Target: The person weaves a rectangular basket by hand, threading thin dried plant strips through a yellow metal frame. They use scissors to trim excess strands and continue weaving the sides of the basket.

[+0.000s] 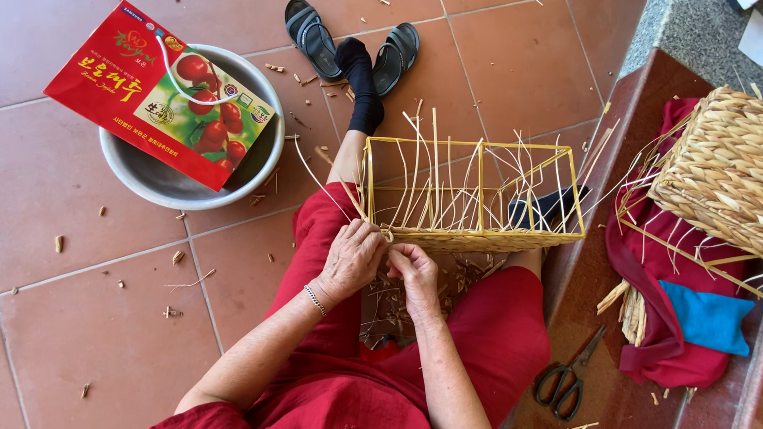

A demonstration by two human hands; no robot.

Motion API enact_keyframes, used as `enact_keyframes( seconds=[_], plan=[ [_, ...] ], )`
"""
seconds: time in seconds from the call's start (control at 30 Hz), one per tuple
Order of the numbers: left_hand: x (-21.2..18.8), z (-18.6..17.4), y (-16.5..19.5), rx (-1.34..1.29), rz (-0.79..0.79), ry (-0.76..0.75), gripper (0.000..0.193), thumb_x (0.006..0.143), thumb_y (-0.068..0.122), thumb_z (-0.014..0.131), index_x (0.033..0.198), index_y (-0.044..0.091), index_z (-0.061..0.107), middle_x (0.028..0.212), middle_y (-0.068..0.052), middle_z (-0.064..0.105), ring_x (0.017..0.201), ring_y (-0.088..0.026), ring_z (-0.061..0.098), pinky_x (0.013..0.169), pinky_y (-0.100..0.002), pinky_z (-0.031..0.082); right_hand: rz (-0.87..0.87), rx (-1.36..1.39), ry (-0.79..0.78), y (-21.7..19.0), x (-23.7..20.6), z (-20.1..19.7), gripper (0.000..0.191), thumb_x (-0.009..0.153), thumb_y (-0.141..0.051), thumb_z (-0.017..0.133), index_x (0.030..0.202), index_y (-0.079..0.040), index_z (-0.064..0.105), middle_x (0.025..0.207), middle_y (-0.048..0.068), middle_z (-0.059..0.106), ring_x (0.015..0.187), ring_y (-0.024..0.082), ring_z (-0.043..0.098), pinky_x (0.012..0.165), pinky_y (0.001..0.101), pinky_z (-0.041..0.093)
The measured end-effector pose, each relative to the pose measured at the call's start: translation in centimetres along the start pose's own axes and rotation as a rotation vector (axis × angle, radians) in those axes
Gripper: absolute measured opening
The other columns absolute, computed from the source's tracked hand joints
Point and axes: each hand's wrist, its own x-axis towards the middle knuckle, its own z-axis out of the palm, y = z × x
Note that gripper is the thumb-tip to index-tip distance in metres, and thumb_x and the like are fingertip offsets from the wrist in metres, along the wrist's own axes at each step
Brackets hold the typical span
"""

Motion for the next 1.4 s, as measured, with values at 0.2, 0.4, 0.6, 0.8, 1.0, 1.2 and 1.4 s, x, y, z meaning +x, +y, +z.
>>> enact_keyframes(
  seconds=[0.2,0.4,0.6,0.8,1.0,1.2,1.4],
  plan=[
    [-0.3,0.9,0.0,0.102,0.014,0.019,0.022,0.084,0.008,0.07,0.105,0.006,0.065,0.103,-0.01,0.058,0.097,-0.027,0.058,0.085,-0.039,0.047,-0.006,0.017,-0.054,1.4,-0.4,0.4,0.016,0.092,-0.012,0.074,0.105,-0.003,0.071,0.084,0.002,0.071,0.069,0.006,0.061,0.063,0.0219,0.05],
    [0.0,0.5,0.0,0.096,-0.019,-0.074,0.016,0.083,0.009,0.07,0.098,0.007,0.066,0.1,-0.009,0.059,0.096,-0.028,0.058,0.082,-0.041,0.046,0.005,0.007,-0.002,1.4,-0.5,0.6,0.018,0.09,-0.012,0.076,0.106,-0.004,0.072,0.083,0.0,0.07,0.065,0.006,0.057,0.059,0.0201,0.047],
    [0.5,0.3,0.1,-0.236,-0.396,-0.076,0.009,0.085,0.009,0.072,0.087,0.003,0.066,0.087,-0.011,0.063,0.085,-0.03,0.064,0.075,-0.041,0.053,-0.201,-0.082,-0.015,0.7,-1.2,2.1,0.023,0.091,-0.005,0.076,0.113,-0.006,0.07,0.095,-0.002,0.07,0.08,0.002,0.063,0.074,0.0194,0.057],
    [0.8,-0.2,-0.2,-0.34,-0.466,-0.102,0.01,0.085,0.009,0.073,0.085,0.002,0.067,0.082,-0.011,0.068,0.075,-0.026,0.068,0.068,-0.038,0.055,-0.662,-0.599,0.216,0.5,-1.5,4.1,0.029,0.087,-0.001,0.076,0.115,-0.003,0.069,0.099,0.001,0.07,0.071,0.006,0.061,0.062,0.0217,0.053],
    [-0.3,-0.5,-1.3,-0.438,-0.514,-0.077,0.014,0.088,0.011,0.076,0.098,0.004,0.069,0.088,-0.009,0.067,0.073,-0.02,0.065,0.066,-0.032,0.054,-0.705,-0.47,0.046,0.8,-0.9,3.3,0.01,0.096,0.0,0.072,0.105,-0.002,0.07,0.098,0.003,0.07,0.085,0.012,0.066,0.075,0.0258,0.055],
    [-1.1,-0.4,-1.6,-0.413,-0.471,0.035,0.02,0.089,0.005,0.075,0.107,0.006,0.067,0.097,-0.007,0.067,0.081,-0.019,0.068,0.071,-0.03,0.056,-0.15,0.011,-0.051,-0.3,-1.3,1.8,0.01,0.098,-0.012,0.063,0.097,-0.005,0.071,0.089,0.003,0.068,0.081,0.012,0.064,0.079,0.029,0.057],
    [-0.4,-0.3,-1.7,-0.243,-0.22,0.055,0.028,0.09,-0.001,0.068,0.117,0.008,0.068,0.105,-0.012,0.068,0.096,-0.03,0.069,0.081,-0.037,0.058,-0.147,0.084,-0.052,-0.8,-1.8,1.4,0.015,0.097,-0.016,0.059,0.1,-0.007,0.07,0.095,0.004,0.074,0.076,0.01,0.065,0.077,0.0265,0.054]
  ],
)
